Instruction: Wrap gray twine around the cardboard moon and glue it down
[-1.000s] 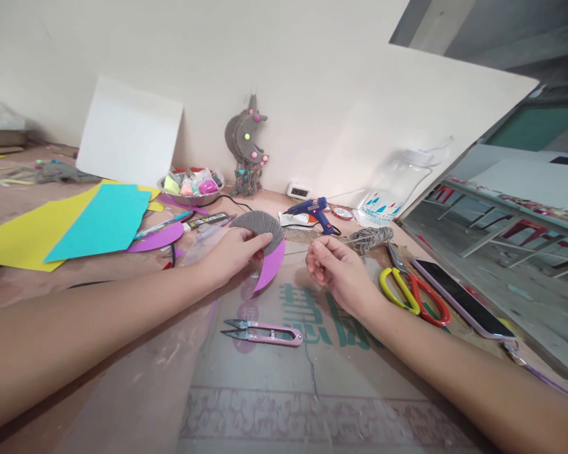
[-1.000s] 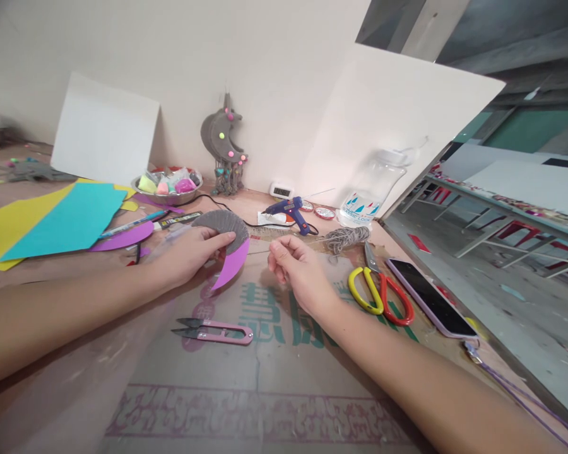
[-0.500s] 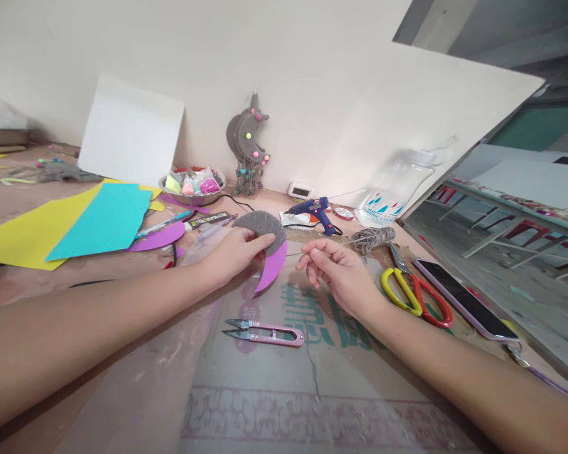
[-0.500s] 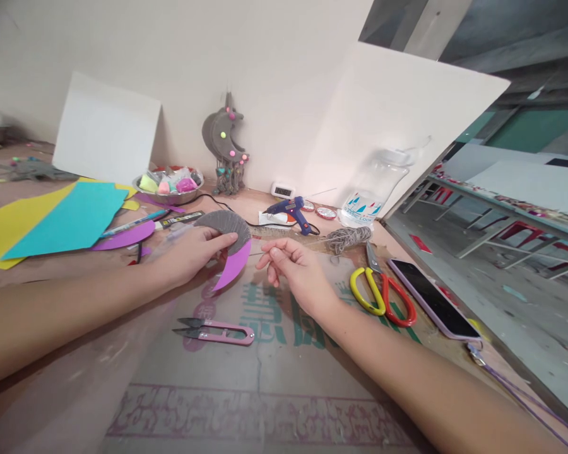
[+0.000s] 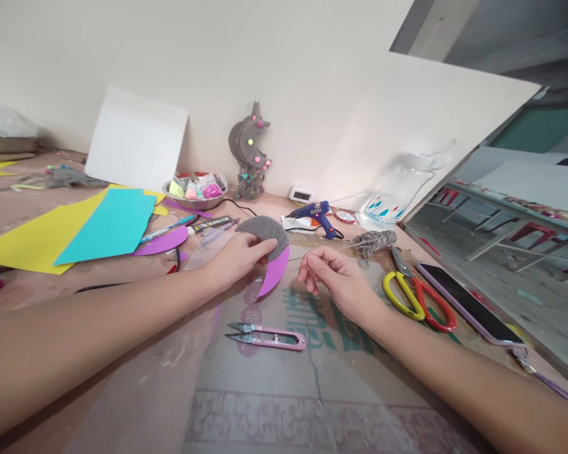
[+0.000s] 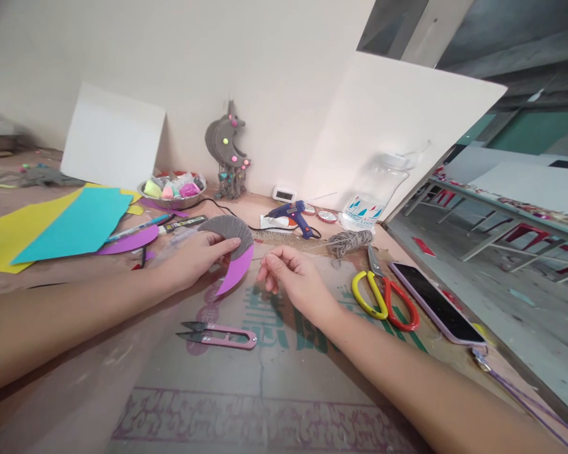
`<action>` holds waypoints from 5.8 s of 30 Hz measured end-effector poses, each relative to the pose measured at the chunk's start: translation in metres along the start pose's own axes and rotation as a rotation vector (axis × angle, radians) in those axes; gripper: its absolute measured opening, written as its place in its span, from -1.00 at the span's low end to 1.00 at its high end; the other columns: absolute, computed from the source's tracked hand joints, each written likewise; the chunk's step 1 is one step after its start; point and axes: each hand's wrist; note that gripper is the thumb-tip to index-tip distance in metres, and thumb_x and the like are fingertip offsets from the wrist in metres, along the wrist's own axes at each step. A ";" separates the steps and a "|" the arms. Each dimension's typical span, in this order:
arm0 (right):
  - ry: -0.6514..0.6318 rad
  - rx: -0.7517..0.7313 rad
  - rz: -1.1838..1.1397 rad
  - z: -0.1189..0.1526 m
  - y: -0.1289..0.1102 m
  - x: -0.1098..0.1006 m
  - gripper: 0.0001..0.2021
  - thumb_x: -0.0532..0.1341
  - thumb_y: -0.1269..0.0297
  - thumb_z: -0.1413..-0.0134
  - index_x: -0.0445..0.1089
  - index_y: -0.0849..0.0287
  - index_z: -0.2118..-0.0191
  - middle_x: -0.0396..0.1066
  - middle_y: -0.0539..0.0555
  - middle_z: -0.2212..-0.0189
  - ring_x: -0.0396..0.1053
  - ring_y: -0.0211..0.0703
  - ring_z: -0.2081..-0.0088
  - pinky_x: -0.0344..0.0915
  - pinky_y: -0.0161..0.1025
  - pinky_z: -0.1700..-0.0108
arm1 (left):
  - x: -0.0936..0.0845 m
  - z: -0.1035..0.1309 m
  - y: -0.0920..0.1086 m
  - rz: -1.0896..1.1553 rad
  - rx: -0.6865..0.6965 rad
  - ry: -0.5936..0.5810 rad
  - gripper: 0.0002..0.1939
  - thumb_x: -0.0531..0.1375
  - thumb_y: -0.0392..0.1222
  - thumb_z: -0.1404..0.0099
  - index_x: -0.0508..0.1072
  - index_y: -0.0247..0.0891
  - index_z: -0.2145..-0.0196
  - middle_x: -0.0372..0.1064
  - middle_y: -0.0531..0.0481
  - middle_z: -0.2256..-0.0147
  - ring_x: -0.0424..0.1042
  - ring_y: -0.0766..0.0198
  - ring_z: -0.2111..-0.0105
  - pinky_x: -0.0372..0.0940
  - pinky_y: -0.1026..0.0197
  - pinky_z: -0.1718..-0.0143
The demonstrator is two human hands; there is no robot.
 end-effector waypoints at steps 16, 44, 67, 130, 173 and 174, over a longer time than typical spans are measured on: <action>-0.074 -0.026 -0.003 0.003 -0.005 0.001 -0.85 0.16 0.24 -0.05 0.17 0.14 0.31 0.34 -0.04 0.53 0.26 -0.33 0.54 0.20 -0.34 0.49 | 0.001 0.000 -0.005 -0.011 0.012 0.002 -0.62 0.09 0.13 -0.09 0.29 -0.27 0.58 0.26 0.06 0.61 0.24 0.39 0.62 0.06 0.33 0.63; -0.080 0.012 0.067 0.003 -0.002 0.002 -0.80 0.18 0.18 -0.04 0.25 0.20 0.45 0.40 0.00 0.56 0.27 -0.37 0.62 0.23 -0.38 0.55 | 0.000 0.001 -0.002 -0.064 -0.026 -0.012 -0.61 0.10 0.12 -0.10 0.30 -0.30 0.59 0.26 0.04 0.60 0.19 0.42 0.65 0.03 0.34 0.66; -0.159 -0.012 0.081 0.007 -0.002 0.002 -0.83 0.10 0.20 -0.11 0.30 0.20 0.33 0.36 0.00 0.52 0.26 -0.36 0.57 0.24 -0.35 0.49 | 0.000 0.004 0.002 -0.076 -0.023 -0.042 -0.61 0.09 0.12 -0.10 0.28 -0.30 0.58 0.22 0.07 0.61 0.17 0.43 0.66 0.02 0.35 0.68; -0.162 -0.039 0.442 0.007 -0.007 0.003 -0.72 0.00 0.14 -0.17 0.29 0.20 0.43 0.34 0.01 0.57 0.28 -0.29 0.49 0.22 -0.32 0.40 | 0.004 -0.002 -0.008 0.139 0.018 -0.123 -0.64 0.11 0.10 -0.11 0.25 -0.28 0.56 0.17 0.10 0.62 0.14 0.44 0.66 0.01 0.35 0.67; 0.074 -0.245 0.775 0.005 -0.006 -0.007 -0.76 0.02 0.15 -0.15 0.29 0.17 0.42 0.18 -0.04 0.59 0.15 -0.31 0.53 0.09 -0.35 0.49 | 0.000 -0.001 -0.002 0.188 0.162 -0.065 -0.68 0.13 0.07 -0.13 0.25 -0.28 0.46 0.20 0.11 0.57 0.14 0.44 0.60 0.05 0.35 0.57; 0.113 -0.250 0.763 0.003 -0.005 -0.010 -0.74 0.00 0.15 -0.16 0.29 0.17 0.43 0.17 -0.04 0.59 0.14 -0.31 0.52 0.08 -0.34 0.48 | 0.000 -0.002 -0.003 0.171 0.169 -0.058 -0.68 0.12 0.07 -0.13 0.24 -0.27 0.44 0.20 0.11 0.57 0.16 0.42 0.59 0.07 0.35 0.56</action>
Point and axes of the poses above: each hand's wrist, its own z-axis away from the middle knuckle, its own x-axis out of the palm, y = z × x
